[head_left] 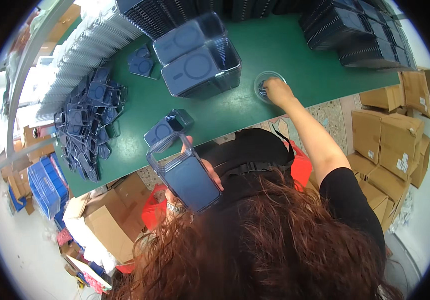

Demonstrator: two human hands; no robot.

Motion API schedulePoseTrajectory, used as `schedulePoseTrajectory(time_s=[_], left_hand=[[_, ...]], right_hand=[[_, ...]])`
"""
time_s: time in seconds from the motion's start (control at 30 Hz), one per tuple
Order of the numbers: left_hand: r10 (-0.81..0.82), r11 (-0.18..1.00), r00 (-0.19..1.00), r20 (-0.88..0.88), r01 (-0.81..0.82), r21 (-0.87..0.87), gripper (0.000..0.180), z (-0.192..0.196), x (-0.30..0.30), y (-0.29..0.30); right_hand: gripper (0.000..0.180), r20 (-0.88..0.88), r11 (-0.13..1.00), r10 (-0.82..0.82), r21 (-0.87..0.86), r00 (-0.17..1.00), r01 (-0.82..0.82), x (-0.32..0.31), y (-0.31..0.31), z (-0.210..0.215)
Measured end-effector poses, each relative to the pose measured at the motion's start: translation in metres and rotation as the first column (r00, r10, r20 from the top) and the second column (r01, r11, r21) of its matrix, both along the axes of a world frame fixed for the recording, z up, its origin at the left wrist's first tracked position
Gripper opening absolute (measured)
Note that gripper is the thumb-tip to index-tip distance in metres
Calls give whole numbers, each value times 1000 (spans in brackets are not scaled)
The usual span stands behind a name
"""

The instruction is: Sorting and stacking blue plastic electronic cases on a production table.

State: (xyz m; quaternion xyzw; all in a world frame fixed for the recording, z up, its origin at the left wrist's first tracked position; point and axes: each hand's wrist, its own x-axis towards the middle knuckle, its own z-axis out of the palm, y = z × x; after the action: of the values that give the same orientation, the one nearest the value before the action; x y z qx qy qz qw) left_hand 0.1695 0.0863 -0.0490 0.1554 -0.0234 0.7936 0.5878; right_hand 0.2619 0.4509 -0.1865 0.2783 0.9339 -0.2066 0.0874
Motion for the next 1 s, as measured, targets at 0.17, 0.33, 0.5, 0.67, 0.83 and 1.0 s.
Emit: schedulePoseTrajectory(time_s=[0.17, 0.33, 0.5, 0.67, 0.83, 1.0], left_hand=[[256, 932, 965, 52, -232, -278, 126, 13, 28, 1], [390, 779, 916, -97, -384, -496, 122, 16, 34, 0], [397, 721, 906, -147, -408, -560, 121, 18, 31, 3], [355, 720, 909, -219, -415, -556, 117, 24, 31, 17], [334, 623, 868, -366, -495, -605, 99, 47, 36, 38], [273, 577, 826, -493, -551, -603, 88, 59, 39, 60]], right_hand=[[24, 68, 991, 122, 40, 990, -125, -10, 0, -3], [23, 37, 976, 212, 39, 977, -213, -5, 0, 3], [22, 41, 966, 253, 50, 967, -255, -4, 0, 4], [22, -7, 960, 272, 71, 962, -271, -1, 8, -3], [17, -107, 919, -42, -394, 993, -4, -2, -7, 68], [5, -344, 388, -280, -895, 896, -222, 11, -81, 179]])
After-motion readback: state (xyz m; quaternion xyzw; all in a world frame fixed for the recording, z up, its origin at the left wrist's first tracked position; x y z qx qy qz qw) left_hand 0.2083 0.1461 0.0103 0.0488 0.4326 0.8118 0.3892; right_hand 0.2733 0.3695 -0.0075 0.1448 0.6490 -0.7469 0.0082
